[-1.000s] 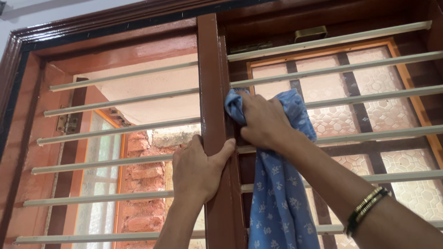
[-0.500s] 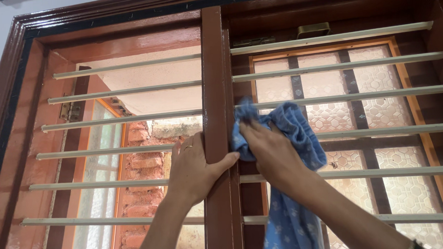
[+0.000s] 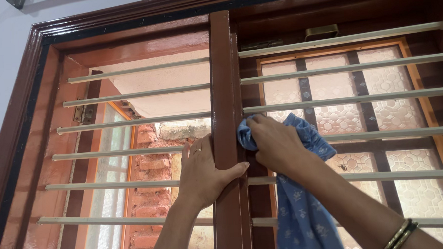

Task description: The person wipes the metal bars and wooden frame of a louvered window with a blue patterned cloth, holding the grille steady with one hand while cleaning bar by bar, then wipes the window frame and latch areas.

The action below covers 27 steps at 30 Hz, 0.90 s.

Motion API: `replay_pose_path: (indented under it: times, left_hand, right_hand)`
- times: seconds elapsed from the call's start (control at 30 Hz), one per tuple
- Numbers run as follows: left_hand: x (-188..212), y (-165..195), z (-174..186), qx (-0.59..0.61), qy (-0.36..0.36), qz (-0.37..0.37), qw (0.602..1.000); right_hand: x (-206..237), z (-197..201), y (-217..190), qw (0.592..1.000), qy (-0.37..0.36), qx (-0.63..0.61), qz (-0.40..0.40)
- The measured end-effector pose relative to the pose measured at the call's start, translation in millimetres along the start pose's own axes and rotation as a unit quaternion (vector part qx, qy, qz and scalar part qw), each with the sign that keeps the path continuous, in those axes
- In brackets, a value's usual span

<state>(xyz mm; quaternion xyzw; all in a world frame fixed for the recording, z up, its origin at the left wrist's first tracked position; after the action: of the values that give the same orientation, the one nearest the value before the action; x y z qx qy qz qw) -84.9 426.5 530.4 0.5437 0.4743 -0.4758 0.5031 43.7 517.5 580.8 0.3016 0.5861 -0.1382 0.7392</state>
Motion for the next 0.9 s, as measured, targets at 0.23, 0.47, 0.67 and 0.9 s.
replay_pose_path:
  times: [0.23, 0.47, 0.67, 0.9]
  left_hand:
    - [0.6, 6.7, 5.6, -0.007, -0.007, -0.019, 1.000]
    - [3.0, 5.7, 6.5, 0.017, 0.018, -0.008, 1.000]
    - [3.5, 1.4, 5.1, 0.029, 0.010, -0.004, 1.000]
    - [2.0, 2.4, 9.0, 0.019, -0.003, -0.004, 1.000]
  right_hand:
    - [40.6, 14.8, 5.0, 0.975, 0.160, -0.085, 0.129]
    - [22.9, -10.7, 18.9, 0.996, -0.061, -0.003, -0.062]
    - [-8.8, 7.5, 5.2, 0.999, 0.009, -0.022, -0.028]
    - [11.0, -2.1, 22.5, 0.996, -0.077, -0.014, -0.046]
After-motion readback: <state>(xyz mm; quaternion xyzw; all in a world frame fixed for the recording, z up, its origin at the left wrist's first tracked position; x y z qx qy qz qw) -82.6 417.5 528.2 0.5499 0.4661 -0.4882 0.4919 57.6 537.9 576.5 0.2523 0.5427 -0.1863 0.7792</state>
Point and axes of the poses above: each hand's wrist, its own x-axis away from the middle knuckle, its own z-axis out of the back of the hand, y = z × x, the point moved 6 cm from there along -x, towards the middle knuckle, and after that the axes turned 15 degrees about y, right-handed, at the moved point
